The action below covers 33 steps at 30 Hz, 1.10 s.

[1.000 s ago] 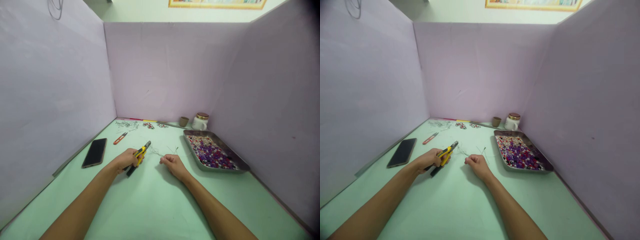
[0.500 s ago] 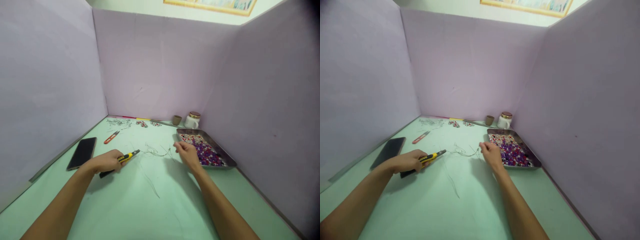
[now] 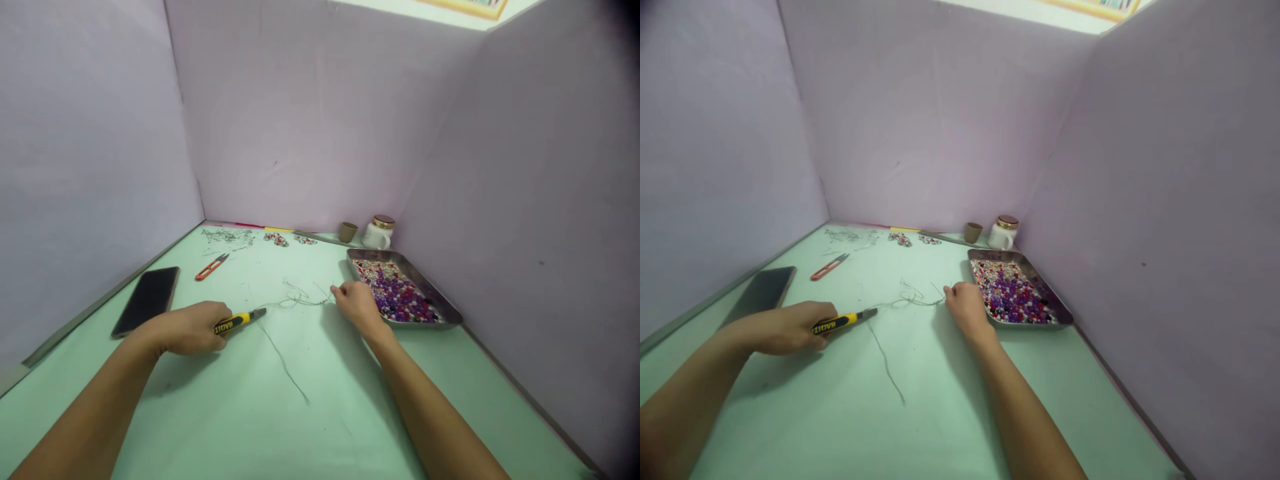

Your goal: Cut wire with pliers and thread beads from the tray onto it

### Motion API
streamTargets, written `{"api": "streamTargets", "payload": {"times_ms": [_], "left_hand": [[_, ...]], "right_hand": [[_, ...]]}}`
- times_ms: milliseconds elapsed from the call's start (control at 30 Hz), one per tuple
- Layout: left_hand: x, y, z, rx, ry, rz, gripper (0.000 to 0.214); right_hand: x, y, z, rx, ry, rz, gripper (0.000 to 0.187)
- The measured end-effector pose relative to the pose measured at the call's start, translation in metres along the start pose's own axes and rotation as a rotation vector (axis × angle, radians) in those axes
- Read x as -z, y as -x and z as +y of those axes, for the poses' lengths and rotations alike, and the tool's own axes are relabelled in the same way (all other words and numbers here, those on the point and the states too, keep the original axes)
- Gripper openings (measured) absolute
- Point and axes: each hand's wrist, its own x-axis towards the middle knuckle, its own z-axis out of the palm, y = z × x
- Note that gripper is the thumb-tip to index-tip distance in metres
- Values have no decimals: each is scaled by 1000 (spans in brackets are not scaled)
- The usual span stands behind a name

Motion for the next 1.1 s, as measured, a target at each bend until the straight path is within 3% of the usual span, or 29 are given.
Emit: {"api": "streamTargets", "payload": {"times_ms": [200,367,500,600,733,867,1000,1100], "left_hand": [[-1,-1,-3,5,155,-48,22],[-1,-2,-1,6,122,-46,22],[-3,-5,-4,6,59,-25,23],[-7,-11,-7,33,41,23,24],[-15,-22,-10,56,18,116,23],[-24,-31,-9,57,-55,187,22],[-30,-33,-8,41,-71,229,23],[-27,-30,-4,51,6,251,24]], "right_hand": [[-17,-11,-12,-123,80,-86,28],[-14,-18,-14,-132,83,-110,15],[2,-23,-16,-64,47,-56,16],[18,-27,-13,-18,-33,90,21],[38,-35,-8,49,-389,454,21],[64,-39,-11,110,-1002,673,16],[99,-30,-18,148,-1590,624,10],[111,-18,-28,62,-1774,364,8]]}}
